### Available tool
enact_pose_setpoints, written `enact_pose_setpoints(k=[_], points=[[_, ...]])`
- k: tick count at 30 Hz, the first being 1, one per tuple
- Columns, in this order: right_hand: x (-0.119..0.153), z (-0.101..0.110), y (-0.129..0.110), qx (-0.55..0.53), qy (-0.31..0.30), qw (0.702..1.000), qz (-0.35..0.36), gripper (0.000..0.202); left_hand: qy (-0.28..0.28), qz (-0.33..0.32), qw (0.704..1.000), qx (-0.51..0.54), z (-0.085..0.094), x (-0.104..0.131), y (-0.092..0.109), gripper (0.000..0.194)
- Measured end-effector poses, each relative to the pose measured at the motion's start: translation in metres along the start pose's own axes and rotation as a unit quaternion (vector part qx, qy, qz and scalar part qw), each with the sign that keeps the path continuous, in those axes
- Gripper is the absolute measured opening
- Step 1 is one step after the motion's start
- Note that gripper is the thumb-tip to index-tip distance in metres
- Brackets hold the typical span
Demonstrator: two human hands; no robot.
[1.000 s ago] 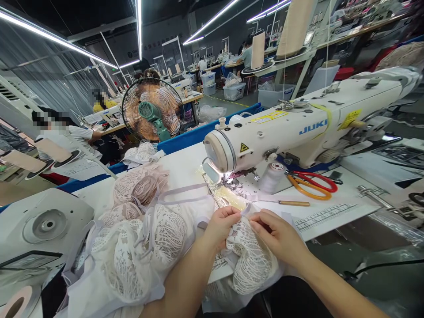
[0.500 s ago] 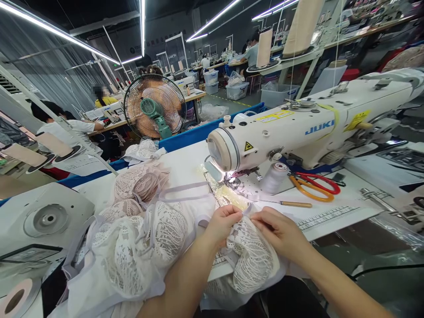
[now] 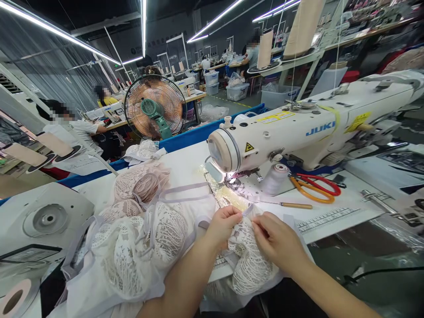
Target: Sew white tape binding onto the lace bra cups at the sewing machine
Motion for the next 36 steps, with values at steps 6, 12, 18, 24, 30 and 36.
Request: enact_pose_setpoints(k=[6,12,18,24,30,36], points=[[0.000,-0.002,0.001,0.023,-0.001,0.999,0.030,0.019,-0.003,0.009,1.000,0.018,-0.001,0.001,0.000,0.023],[-0.002,0.004,0.012,0.046,-0.062,0.996,0.040,0.021,0.000,0.009,1.000,0.022,-0.002,0.002,0.003,0.023],[-0.003,0.003,0.010,0.054,-0.057,0.996,0.034,0.021,-0.002,0.008,1.000,0.019,-0.001,0.000,0.001,0.026],[0.000,0.001,0.002,0.039,-0.013,0.999,0.015,0.019,-0.004,0.011,1.000,0.024,0.000,-0.001,-0.001,0.026],[-0.001,0.000,0.000,0.040,-0.007,0.999,0.017,0.019,-0.015,0.005,1.000,0.011,0.001,0.000,-0.001,0.024],[-0.003,0.003,0.007,0.045,-0.046,0.997,0.035,0.021,-0.017,0.007,1.000,0.019,0.000,0.001,0.002,0.025]])
Point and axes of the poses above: each hand's wrist, its own x-axis away from the middle knuckle, its own z-axis out of the back of the hand, y = z × x, the point moved 2 cm from there along -x, towards the middle knuckle, and after that the axes turned 4 degrees about z, right-handed, at the moved point
